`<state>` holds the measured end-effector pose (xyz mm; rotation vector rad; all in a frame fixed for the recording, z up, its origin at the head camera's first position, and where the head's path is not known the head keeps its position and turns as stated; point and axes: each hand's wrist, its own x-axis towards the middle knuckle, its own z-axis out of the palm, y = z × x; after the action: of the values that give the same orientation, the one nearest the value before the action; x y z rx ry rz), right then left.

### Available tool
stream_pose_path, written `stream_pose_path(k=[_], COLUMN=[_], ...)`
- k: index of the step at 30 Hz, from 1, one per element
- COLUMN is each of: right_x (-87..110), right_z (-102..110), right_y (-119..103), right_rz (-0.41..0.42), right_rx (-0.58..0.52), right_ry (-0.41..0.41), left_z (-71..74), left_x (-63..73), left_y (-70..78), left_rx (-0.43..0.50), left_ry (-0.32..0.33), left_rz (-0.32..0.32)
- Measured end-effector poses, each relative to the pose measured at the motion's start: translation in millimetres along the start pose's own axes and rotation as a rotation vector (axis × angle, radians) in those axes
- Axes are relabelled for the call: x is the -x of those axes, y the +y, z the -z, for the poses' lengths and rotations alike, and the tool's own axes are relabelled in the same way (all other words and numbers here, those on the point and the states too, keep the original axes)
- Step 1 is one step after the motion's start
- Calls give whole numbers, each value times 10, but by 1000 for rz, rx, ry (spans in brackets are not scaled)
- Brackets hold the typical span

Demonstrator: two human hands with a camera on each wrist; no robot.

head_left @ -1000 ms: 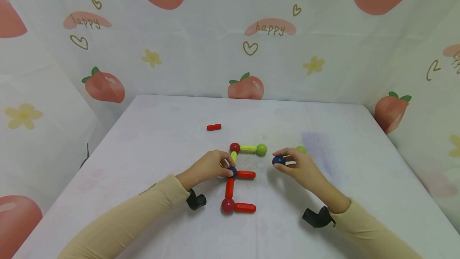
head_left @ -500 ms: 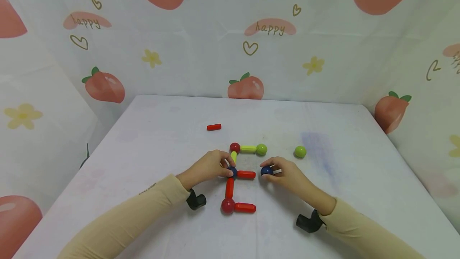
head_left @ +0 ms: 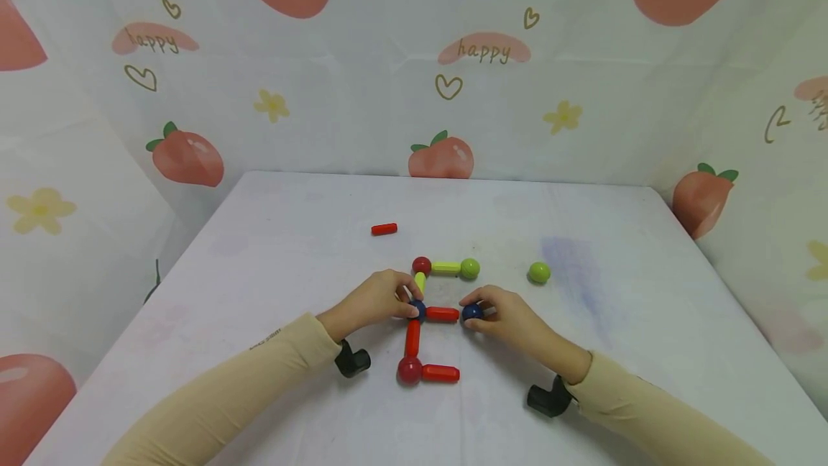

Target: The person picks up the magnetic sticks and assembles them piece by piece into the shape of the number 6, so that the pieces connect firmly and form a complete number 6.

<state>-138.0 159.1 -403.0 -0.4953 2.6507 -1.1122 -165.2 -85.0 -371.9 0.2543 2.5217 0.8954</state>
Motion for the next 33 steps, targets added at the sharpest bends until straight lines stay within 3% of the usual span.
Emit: stream_pose_path(k=[33], right_x=[-34], right_z=[-32], right_y=[1], right_rz=[88], right_rx=[-26], right_ry=[-27], left_z=[0], left_x=[-44], left_y=[-32], left_rx=[6], left_ry=[-7], left_rz=[4])
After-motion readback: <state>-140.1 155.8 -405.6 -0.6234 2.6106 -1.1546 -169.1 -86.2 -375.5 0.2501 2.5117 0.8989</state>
